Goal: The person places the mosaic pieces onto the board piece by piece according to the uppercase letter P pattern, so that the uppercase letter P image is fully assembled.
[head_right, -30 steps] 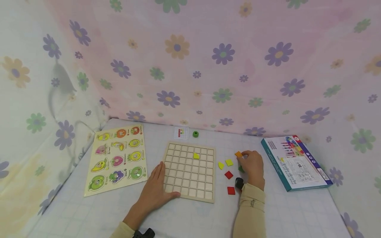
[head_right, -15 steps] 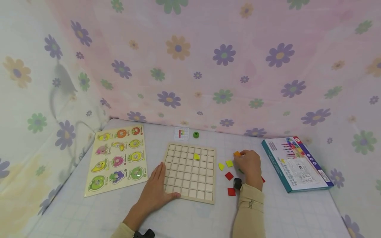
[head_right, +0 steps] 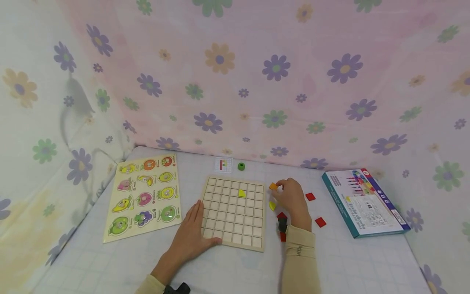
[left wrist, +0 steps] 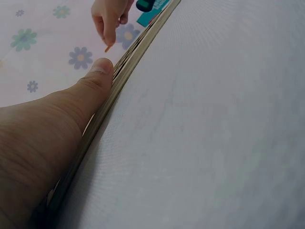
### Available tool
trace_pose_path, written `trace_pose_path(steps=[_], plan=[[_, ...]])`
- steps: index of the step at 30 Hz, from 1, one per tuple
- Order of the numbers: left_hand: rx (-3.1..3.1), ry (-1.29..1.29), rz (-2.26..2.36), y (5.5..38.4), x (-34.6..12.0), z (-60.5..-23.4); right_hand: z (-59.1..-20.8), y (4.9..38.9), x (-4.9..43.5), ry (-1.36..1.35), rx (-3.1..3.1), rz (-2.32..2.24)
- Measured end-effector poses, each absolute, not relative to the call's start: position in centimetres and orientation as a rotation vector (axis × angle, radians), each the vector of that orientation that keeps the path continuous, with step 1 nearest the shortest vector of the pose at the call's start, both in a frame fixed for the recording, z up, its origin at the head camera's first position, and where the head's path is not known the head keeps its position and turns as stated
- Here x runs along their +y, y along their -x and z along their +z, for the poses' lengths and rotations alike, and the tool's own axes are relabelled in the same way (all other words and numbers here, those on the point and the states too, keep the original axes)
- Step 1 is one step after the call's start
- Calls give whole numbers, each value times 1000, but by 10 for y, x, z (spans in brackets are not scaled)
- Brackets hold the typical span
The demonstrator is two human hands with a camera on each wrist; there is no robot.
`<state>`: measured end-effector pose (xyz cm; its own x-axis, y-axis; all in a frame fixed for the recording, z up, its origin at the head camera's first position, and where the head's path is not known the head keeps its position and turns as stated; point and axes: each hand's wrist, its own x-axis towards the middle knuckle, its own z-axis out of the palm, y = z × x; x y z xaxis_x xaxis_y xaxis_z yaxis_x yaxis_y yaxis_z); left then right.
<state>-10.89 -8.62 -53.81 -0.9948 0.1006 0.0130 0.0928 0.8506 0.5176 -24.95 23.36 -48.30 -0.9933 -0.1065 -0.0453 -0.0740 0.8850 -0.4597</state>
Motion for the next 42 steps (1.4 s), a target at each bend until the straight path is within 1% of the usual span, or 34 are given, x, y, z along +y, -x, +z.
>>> trace_pose_path(steps=[3, 10, 19, 29, 33, 42], plan=[[3003, -154, 838, 109, -87, -538, -483, 249, 225, 206, 3011, -739], [3004, -155, 844, 110, -86, -537, -479, 250, 192, 451, 3002, -860], [3014, -161, 845, 113, -84, -536, -483, 251, 161, 606, 2963, -871], [3025, -160, 823, 112, -86, -539, -486, 251, 137, 688, 2946, -743], [3025, -158, 805, 112, -86, -539, -486, 248, 130, 672, 2943, -656], [3016, -157, 830, 110, -86, -539, -491, 246, 122, 596, 2922, -620]])
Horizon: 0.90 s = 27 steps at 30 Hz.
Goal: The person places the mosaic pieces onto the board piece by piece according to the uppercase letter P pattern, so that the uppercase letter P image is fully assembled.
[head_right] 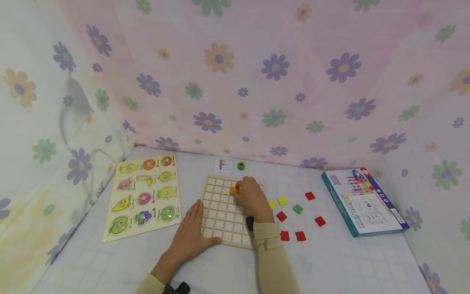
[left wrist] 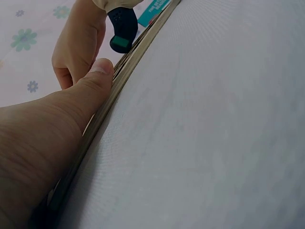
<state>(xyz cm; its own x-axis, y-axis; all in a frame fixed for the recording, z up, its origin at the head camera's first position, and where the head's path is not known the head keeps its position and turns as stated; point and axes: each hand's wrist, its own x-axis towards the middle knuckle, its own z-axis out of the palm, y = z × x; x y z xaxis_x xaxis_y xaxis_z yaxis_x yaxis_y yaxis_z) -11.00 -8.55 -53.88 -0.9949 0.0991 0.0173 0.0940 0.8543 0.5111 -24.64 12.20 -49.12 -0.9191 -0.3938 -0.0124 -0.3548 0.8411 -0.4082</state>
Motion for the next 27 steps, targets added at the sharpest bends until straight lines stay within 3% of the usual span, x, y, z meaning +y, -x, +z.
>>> trace_pose_path(steps=[27], plan=[[3034, -180, 787, 107, -85, -539, -493, 252, 117, 585, 2894, -634]])
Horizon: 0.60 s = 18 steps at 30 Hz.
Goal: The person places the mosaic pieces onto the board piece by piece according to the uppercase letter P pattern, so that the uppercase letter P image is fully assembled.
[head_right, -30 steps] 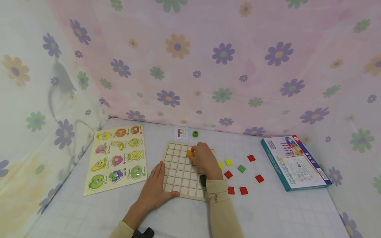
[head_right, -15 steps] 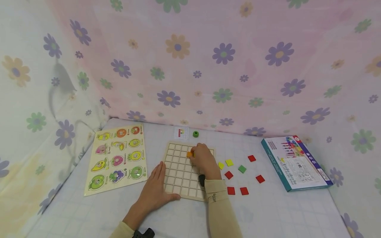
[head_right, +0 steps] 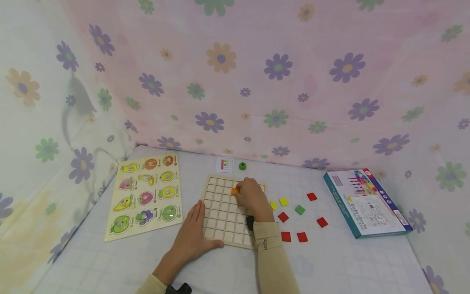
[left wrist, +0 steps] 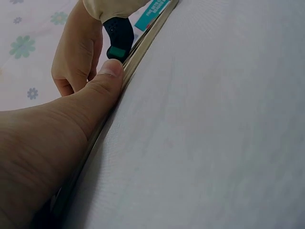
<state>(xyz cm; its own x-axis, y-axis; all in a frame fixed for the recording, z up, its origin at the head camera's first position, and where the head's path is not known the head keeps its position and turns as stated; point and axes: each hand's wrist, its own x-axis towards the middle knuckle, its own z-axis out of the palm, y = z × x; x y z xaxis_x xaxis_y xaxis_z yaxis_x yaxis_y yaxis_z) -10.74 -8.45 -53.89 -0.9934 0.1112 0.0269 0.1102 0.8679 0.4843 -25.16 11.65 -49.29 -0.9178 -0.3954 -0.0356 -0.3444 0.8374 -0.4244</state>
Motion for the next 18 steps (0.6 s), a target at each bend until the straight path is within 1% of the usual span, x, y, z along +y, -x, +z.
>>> trace_pose_path(steps=[18], plan=[[3025, -159, 769, 107, -84, -540, -495, 252, 117, 594, 2883, -677]])
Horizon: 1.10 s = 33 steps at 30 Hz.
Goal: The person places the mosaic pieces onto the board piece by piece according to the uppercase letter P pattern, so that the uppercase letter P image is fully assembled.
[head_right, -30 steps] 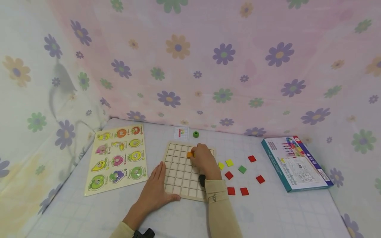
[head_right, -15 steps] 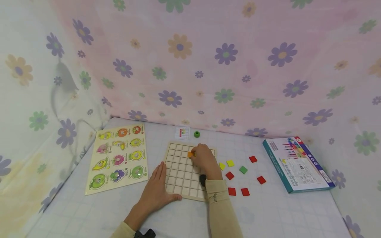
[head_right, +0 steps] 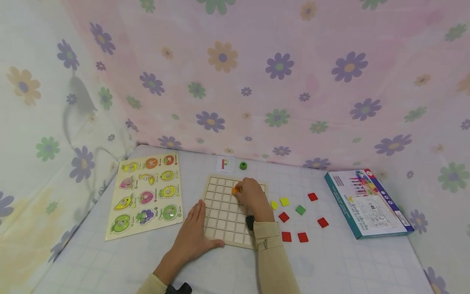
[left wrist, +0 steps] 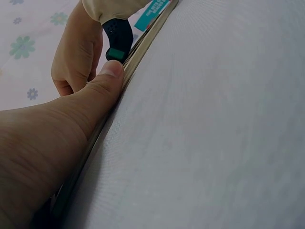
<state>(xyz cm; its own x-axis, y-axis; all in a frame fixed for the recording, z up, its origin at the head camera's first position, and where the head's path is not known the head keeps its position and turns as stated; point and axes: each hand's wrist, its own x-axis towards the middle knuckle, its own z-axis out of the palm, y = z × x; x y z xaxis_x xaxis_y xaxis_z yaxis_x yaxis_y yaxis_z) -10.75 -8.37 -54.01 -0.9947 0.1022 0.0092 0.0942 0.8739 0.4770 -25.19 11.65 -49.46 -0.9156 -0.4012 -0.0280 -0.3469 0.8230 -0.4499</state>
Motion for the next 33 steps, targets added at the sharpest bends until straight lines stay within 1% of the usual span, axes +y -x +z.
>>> trace_pose_path(steps=[8, 20, 27, 33], plan=[[3025, -156, 768, 109, -84, -541, -496, 253, 117, 607, 2893, -689], [3029, -154, 769, 108, -83, -542, -491, 252, 124, 541, 2892, -725], [3026, -150, 781, 108, -82, -541, -483, 252, 154, 547, 2893, -802], [3020, -148, 775, 107, -83, -544, -479, 245, 194, 418, 2944, -834]])
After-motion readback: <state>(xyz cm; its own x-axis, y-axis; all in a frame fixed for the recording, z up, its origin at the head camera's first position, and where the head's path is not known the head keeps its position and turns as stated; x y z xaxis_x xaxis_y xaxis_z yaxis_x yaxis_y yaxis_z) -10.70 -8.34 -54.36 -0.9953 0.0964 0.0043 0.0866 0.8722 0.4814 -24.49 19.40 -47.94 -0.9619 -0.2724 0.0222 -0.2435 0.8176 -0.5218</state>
